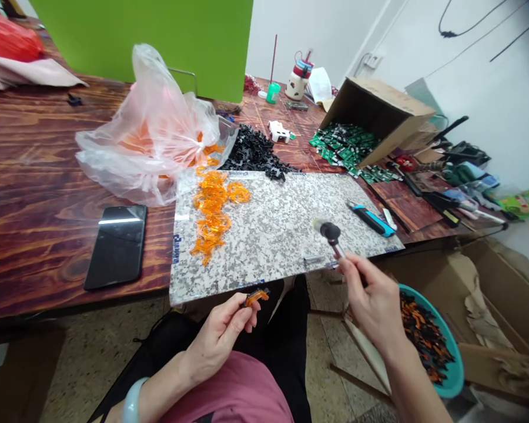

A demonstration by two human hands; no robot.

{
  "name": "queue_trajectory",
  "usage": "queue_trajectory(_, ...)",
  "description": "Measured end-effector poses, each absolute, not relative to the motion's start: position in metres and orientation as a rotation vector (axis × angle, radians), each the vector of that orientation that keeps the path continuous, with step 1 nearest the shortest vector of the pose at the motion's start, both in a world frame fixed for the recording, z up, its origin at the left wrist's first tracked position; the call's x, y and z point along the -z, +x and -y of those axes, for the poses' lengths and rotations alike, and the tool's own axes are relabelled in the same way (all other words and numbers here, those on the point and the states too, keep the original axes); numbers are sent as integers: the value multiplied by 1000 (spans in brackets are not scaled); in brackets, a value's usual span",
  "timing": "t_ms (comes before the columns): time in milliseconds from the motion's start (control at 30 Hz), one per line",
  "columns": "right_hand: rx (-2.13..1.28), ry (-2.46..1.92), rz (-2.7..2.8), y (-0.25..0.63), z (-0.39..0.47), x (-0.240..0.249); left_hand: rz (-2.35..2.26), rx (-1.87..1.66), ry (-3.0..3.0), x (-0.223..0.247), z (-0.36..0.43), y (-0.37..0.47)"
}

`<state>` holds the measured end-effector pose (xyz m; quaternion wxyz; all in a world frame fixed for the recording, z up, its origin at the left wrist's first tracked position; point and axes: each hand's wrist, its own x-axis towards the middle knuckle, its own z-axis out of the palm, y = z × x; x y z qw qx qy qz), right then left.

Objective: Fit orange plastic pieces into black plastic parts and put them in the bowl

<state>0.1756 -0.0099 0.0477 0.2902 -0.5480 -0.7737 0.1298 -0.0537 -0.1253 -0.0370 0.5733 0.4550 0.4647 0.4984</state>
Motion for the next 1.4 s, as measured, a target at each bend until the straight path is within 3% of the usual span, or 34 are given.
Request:
queue_trajectory(167,53,-1590,2039,217,-50,-23,-1115,-1145,1415,30,119,-57)
queue_trajectory(500,92,-1707,1891,238,-85,-4,-1191,-1118,1532,28,112,-57)
queue_trajectory(667,-30,-1691,1892,223,-66,-18,-1142,-1133,1248,30,114,-49)
queue_trajectory(833,-496,-1508,1975,184,-1,-39,-1123,-1159,752,36,117,-35)
queue_trajectory(1067,-594,-1164,2124,153,61,-66,-1161,-1192,623,37,115,-32)
queue_trajectory(1400,-637,-1159,2192,147,72,-23,-1182,-1210,674,39,113,-34)
